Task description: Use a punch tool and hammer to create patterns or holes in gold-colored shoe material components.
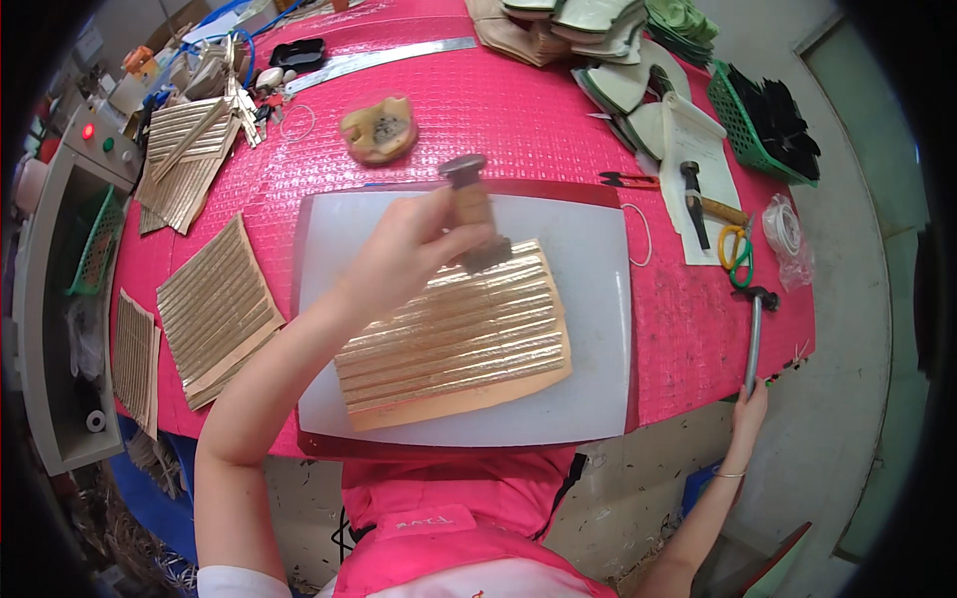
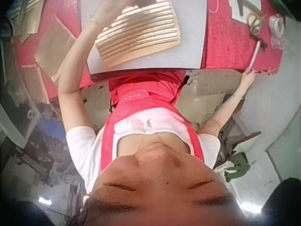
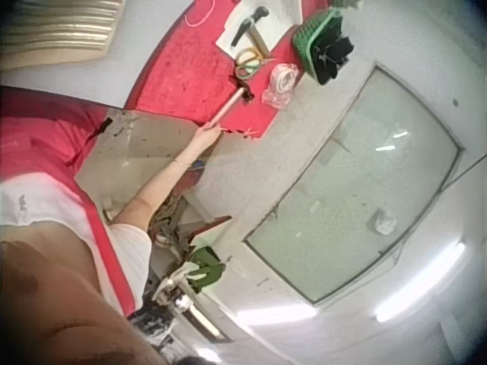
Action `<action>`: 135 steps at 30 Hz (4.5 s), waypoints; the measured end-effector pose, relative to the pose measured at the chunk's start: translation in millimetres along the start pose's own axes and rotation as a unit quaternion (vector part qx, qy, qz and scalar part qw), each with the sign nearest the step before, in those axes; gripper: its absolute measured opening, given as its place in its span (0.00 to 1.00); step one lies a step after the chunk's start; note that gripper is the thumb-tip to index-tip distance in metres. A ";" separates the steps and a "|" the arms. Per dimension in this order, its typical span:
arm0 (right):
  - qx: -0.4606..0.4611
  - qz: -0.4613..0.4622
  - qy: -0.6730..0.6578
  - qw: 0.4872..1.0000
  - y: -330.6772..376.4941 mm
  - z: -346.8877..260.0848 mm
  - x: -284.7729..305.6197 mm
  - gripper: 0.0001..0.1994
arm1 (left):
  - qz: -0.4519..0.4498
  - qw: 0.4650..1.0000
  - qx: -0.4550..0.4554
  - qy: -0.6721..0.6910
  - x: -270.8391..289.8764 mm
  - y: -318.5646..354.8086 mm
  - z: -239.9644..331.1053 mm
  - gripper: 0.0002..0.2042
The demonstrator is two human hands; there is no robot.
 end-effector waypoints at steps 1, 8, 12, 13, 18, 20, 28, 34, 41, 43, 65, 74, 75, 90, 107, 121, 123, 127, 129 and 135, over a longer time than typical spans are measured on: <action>-0.011 -0.011 -0.033 0.999 -5.5 -3.3 1.5 0.14 | 0.002 0.998 -0.040 -0.043 2.7 -3.6 -1.8 0.12; -0.112 -0.050 0.069 0.990 -8.1 7.2 68.8 0.18 | -0.027 0.995 -0.056 -0.082 -1.2 -14.6 -9.0 0.11; -0.182 -0.035 -0.096 0.978 22.8 54.6 60.8 0.17 | -0.020 0.992 -0.080 -0.101 0.0 -15.9 -14.4 0.11; -0.239 -0.043 -0.209 0.947 34.4 25.4 65.2 0.16 | -0.018 0.992 -0.074 -0.102 2.0 -14.7 -16.8 0.11; -0.257 -0.015 -0.388 0.885 47.0 -42.3 77.4 0.13 | -0.010 0.978 -0.148 -0.144 0.3 -11.0 -10.8 0.09; -0.222 -0.035 -0.412 0.883 40.6 -65.8 79.0 0.11 | -0.012 0.977 -0.151 -0.150 -0.5 -11.2 -10.8 0.09; -0.120 -0.069 -0.551 0.823 33.6 -167.0 93.8 0.13 | -0.004 0.967 -0.188 -0.170 -3.0 -8.5 -5.0 0.08; 0.001 -0.163 -0.593 0.788 22.8 -243.9 119.8 0.15 | -0.009 0.954 -0.243 -0.175 -5.1 -6.3 3.1 0.09; 0.075 -0.216 -0.556 0.799 20.7 -331.2 145.9 0.27 | -0.014 0.947 -0.228 -0.227 -9.2 -4.5 -4.4 0.11; 0.069 -0.231 -0.542 0.805 23.8 -350.0 157.8 0.27 | -0.012 0.941 -0.239 -0.238 -11.7 -3.9 -2.8 0.11; 0.005 -0.306 -0.450 0.839 59.0 -336.0 177.0 0.21 | -0.026 0.916 -0.284 -0.283 -16.8 8.1 -4.4 0.10; 0.038 -0.345 -0.327 0.879 68.7 -324.4 86.1 0.21 | -0.007 0.969 -0.186 -0.163 -0.7 3.2 -20.0 0.09; 0.042 -0.346 -0.318 0.882 67.1 -324.4 85.7 0.21 | 0.030 0.991 -0.123 -0.042 9.0 2.4 -31.9 0.09; 0.004 -0.353 -0.384 0.853 66.8 -305.4 75.3 0.22 | -0.015 0.969 -0.168 -0.180 -7.8 -3.3 -1.5 0.08; 0.015 -0.338 -0.407 0.848 59.9 -299.3 78.3 0.22 | -0.013 0.942 -0.270 -0.200 -12.5 2.7 8.4 0.10; 0.227 -0.101 -0.406 0.879 29.2 -335.3 218.5 0.15 | -0.035 0.920 -0.275 -0.276 -19.7 9.5 -0.2 0.08; 0.189 -0.205 -0.245 0.929 29.0 -341.9 180.6 0.24 | -0.040 0.921 -0.276 -0.273 -18.3 6.0 0.8 0.08; 0.046 -0.317 -0.356 0.878 55.7 -316.2 130.3 0.22 | -0.050 0.921 -0.280 -0.265 -28.5 9.4 5.7 0.10; 0.056 -0.339 -0.333 0.878 64.2 -320.8 107.6 0.22 | -0.055 0.922 -0.270 -0.273 -29.0 7.3 4.2 0.11; 0.052 -0.329 -0.327 0.884 73.4 -319.1 87.8 0.22 | 0.084 0.968 -0.198 0.130 15.8 9.4 17.1 0.09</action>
Point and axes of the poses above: each hand's wrist, its own y-axis away from the middle knuckle, its own x-axis out of the back of the hand, z = x × y, the point moved 7 cm from there along -y, towards the middle knuckle, and after that the axes turned 3 degrees about -x, right-handed, at the moved point
